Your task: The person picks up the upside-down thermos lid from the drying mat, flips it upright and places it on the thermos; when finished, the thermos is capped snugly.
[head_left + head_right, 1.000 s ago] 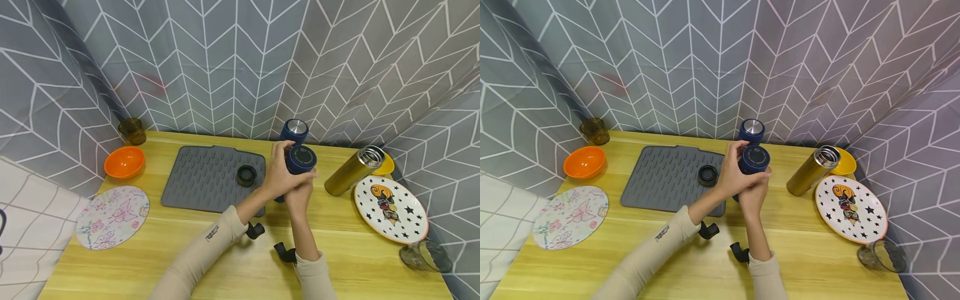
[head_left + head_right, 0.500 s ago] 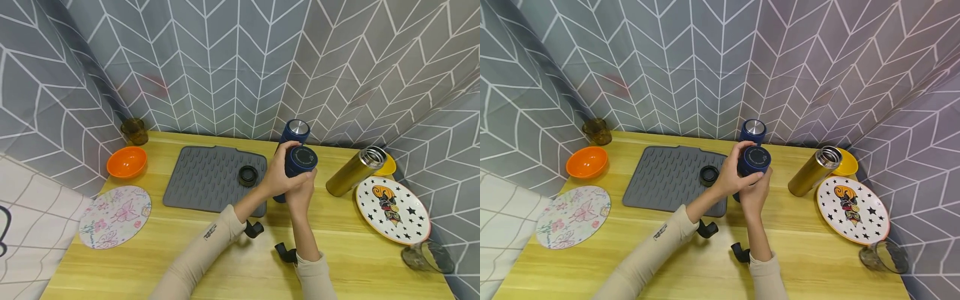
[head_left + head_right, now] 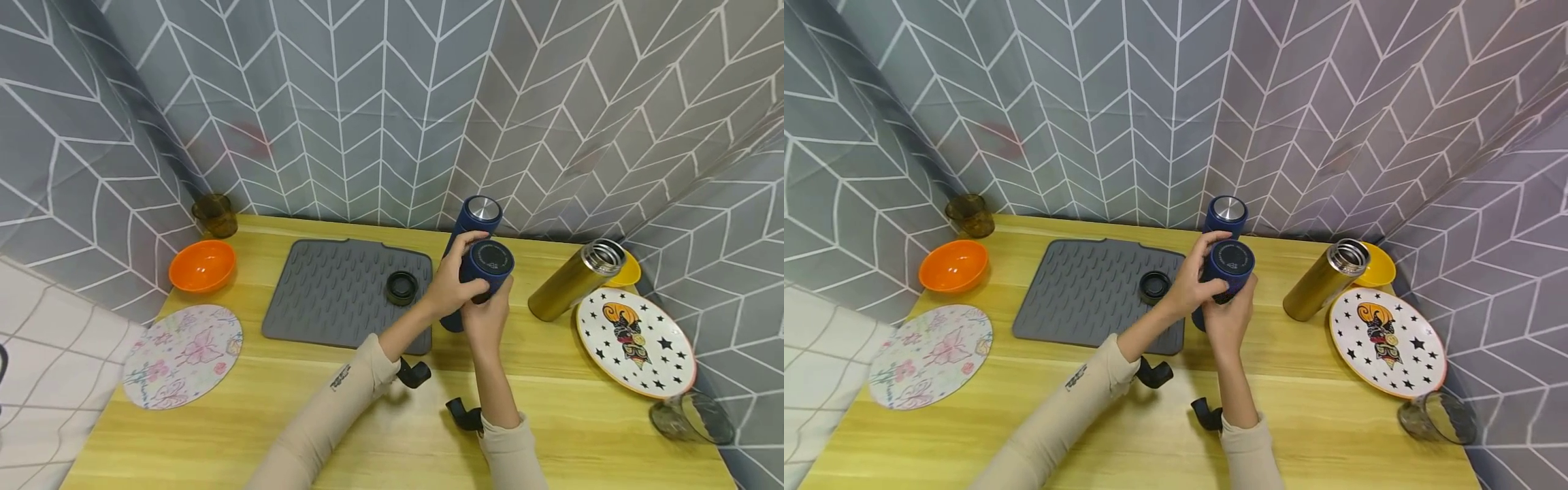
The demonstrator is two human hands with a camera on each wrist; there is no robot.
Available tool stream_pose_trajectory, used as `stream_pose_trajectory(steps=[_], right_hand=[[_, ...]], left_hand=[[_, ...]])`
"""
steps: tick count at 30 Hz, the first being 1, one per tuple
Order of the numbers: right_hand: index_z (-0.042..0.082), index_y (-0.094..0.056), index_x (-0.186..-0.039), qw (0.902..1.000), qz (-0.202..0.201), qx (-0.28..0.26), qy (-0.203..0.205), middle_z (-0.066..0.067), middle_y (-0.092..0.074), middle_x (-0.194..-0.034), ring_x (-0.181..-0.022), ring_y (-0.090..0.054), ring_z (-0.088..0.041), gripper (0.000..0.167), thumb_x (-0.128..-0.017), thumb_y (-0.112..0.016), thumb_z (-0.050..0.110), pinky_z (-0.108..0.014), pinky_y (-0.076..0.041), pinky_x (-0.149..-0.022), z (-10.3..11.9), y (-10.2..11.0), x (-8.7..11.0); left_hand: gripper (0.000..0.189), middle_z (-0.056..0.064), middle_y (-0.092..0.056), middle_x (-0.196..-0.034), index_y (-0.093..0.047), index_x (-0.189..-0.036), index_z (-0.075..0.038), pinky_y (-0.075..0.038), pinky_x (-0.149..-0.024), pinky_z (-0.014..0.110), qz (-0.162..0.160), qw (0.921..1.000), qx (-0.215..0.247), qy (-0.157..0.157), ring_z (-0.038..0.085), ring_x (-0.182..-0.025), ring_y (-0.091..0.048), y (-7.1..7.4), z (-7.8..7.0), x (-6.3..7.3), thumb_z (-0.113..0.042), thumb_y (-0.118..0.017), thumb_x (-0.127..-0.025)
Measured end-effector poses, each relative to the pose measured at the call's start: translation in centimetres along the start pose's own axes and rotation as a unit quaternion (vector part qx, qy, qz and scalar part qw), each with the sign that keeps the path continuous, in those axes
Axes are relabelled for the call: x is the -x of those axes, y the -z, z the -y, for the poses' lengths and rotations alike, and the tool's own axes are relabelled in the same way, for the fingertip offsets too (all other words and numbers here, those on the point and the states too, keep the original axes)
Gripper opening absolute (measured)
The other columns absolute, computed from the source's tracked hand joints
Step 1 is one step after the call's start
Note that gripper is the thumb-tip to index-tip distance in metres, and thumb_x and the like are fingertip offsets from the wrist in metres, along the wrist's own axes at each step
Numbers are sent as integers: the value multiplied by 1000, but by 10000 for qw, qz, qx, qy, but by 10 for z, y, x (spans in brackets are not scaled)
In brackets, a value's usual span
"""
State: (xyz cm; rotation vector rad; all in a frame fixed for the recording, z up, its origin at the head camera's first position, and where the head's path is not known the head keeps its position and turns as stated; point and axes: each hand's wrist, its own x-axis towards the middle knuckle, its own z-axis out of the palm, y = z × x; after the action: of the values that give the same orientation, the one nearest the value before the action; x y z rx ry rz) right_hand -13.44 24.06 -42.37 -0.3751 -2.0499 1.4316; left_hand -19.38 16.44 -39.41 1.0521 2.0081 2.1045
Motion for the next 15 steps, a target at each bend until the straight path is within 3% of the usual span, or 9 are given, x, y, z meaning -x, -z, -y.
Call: stream_pose_trajectory(steps=[2,5,8,10,15], right_hand=[[-2,-41,-135,10000,33,-57,-6,-24,-62,-114,-95,-63,-29,53,-90,-68,4,-31,-51,-78,1,0,1],[-2,-42,-132,10000,-43,-20,-17,-22,-63,-112,-93,-61,-23,52,-88,-69,2,-30,-49,-77,1,-1,1],[-1,-40,-135,10000,9,77,-28,-23,-62,-116,-99,-61,-28,56,-87,-68,1,-36,-49,-81,0,-1,1],[-1,-40,-135,10000,23,6,-44,-24,-61,-117,-101,-61,-33,55,-87,-68,1,-38,-49,-82,1,-2,1],[-1,-42,-133,10000,-48,53,28,-23,-63,-114,-98,-62,-30,53,-88,-69,3,-31,-48,-78,0,-4,1]], left_hand=[[74,19,-51,-134,-35,-145,-6,-46,-95,25,24,10000,-81,35,28,-117,-55,2,0,0,-17,-72,-82],[76,16,-55,-130,-38,-141,-7,-48,-95,28,-94,9994,-279,178,24,-114,-57,2,-2,0,-16,-80,-78],[72,16,-56,-130,-40,-139,-5,-50,-94,29,-60,9998,-21,165,25,-113,-58,4,-2,-1,-11,-79,-78],[72,15,-55,-129,-42,-139,-7,-48,-93,28,-78,9996,-259,121,25,-111,-56,4,-2,0,-16,-80,-78],[74,16,-55,-127,-41,-142,-8,-49,-92,27,-15,9992,-372,160,24,-111,-57,4,-4,0,-15,-78,-79]])
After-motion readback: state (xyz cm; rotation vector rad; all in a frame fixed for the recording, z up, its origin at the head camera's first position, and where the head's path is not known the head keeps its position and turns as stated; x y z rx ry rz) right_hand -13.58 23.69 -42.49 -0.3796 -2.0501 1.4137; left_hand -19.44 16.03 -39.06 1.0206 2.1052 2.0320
